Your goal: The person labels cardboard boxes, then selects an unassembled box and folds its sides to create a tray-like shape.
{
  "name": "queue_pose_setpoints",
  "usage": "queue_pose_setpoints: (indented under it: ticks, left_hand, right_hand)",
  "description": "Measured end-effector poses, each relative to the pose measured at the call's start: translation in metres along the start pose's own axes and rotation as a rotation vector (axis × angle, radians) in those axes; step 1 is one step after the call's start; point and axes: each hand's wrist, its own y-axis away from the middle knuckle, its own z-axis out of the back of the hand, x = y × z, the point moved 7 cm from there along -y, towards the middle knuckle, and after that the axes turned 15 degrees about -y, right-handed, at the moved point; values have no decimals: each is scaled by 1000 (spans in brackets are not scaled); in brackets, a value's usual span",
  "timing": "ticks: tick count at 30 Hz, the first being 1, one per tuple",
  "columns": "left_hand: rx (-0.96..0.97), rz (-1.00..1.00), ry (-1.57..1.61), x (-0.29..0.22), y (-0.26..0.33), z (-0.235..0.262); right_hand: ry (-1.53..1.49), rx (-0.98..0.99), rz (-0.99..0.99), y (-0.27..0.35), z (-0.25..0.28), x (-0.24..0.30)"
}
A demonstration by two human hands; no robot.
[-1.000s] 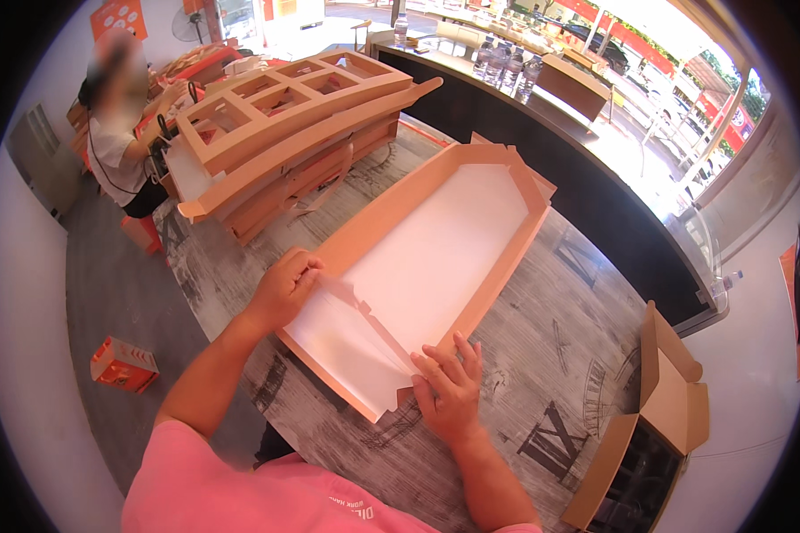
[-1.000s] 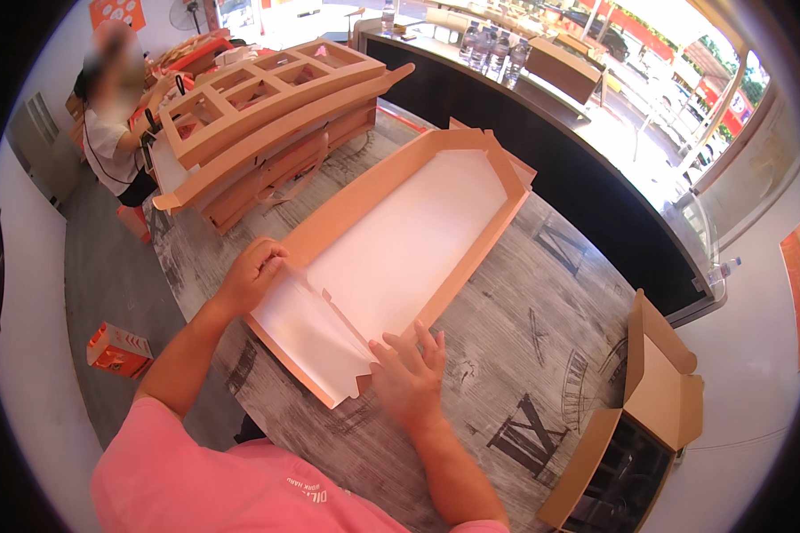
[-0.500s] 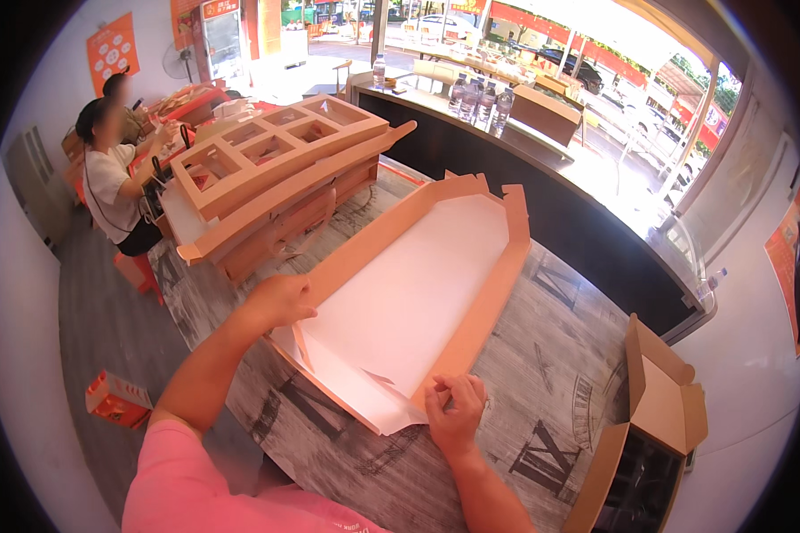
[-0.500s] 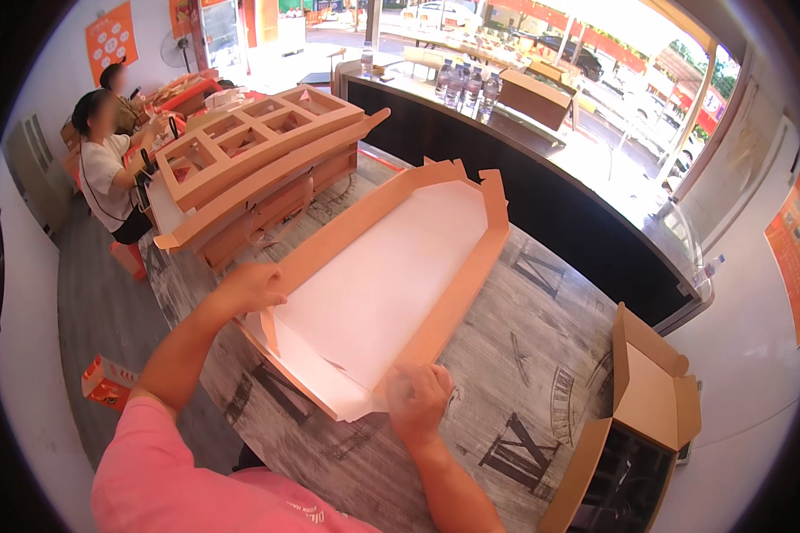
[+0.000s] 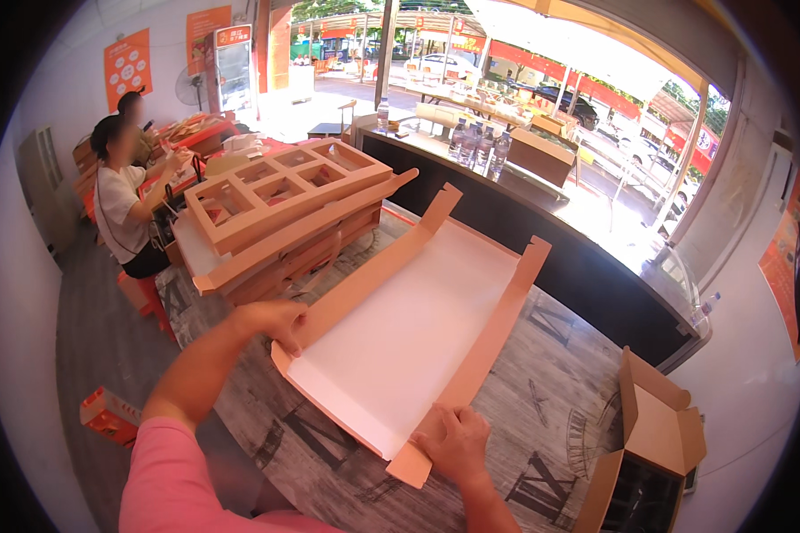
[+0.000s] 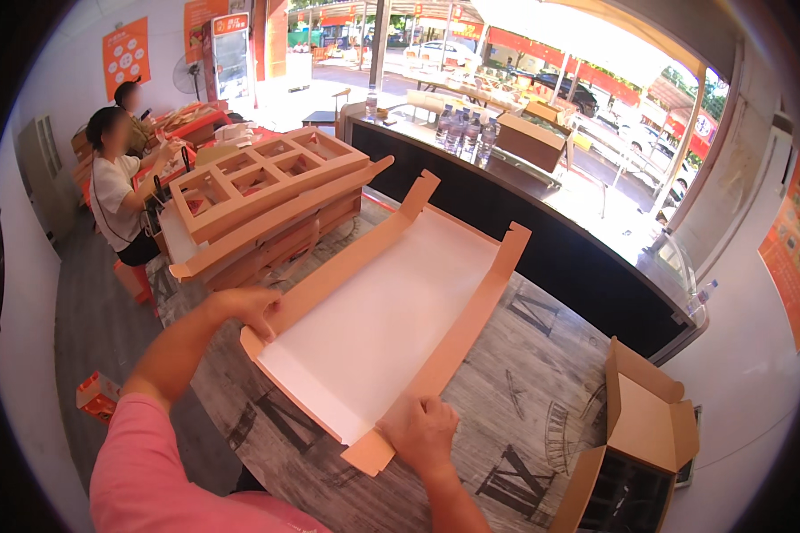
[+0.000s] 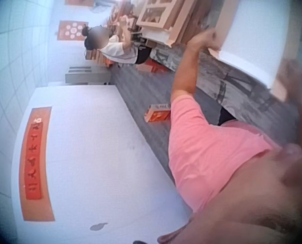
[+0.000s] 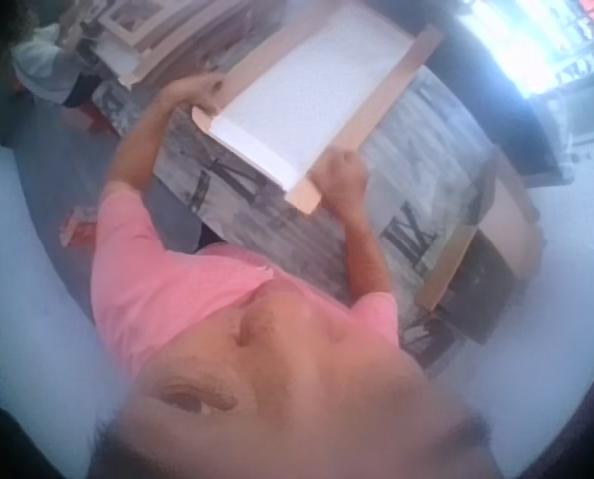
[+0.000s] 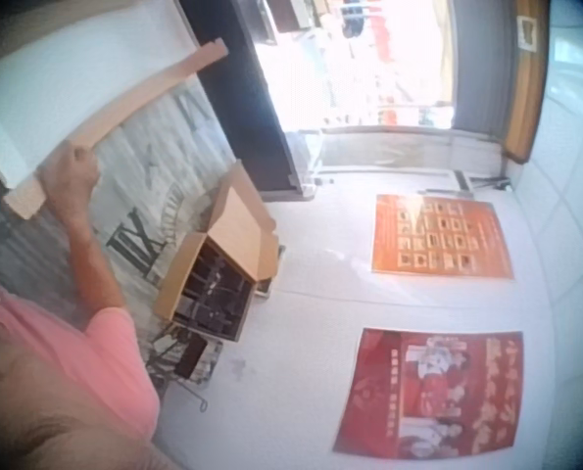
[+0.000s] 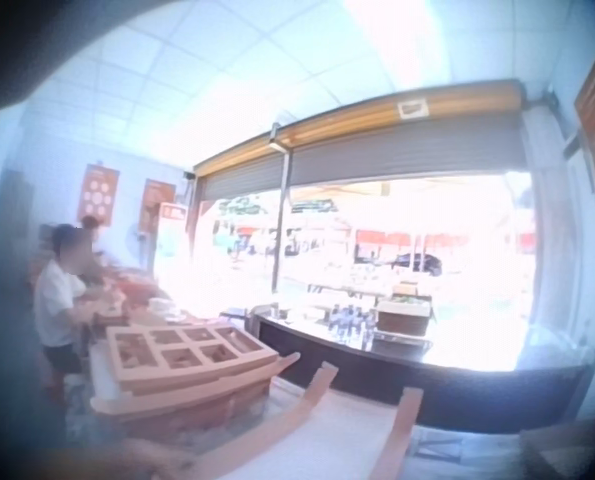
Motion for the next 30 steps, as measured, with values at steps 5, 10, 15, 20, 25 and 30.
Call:
queue_pose_setpoints:
  ticks: [5, 10, 15, 20, 25, 30]
  left_hand:
    - [146, -9, 129, 13, -4, -15]
    - [160, 13, 36, 15, -5, -18]
    - [-32, 164, 12, -7, 8, -12]
    - [-271, 242, 17, -8, 24, -15]
    - [-418, 121, -39, -21, 29, -10]
    - [-464, -22, 363, -30, 21, -14]
  right_hand:
    - [67, 157, -2, 3, -6, 4]
    - [80, 134, 8, 2, -4, 13]
    - [-48, 59, -125, -2, 7, 14]
    - [-141, 44, -198, -4, 19, 10]
    - [-312, 9, -297, 4, 36, -26]
    - [-90, -35, -337, 21, 86, -40]
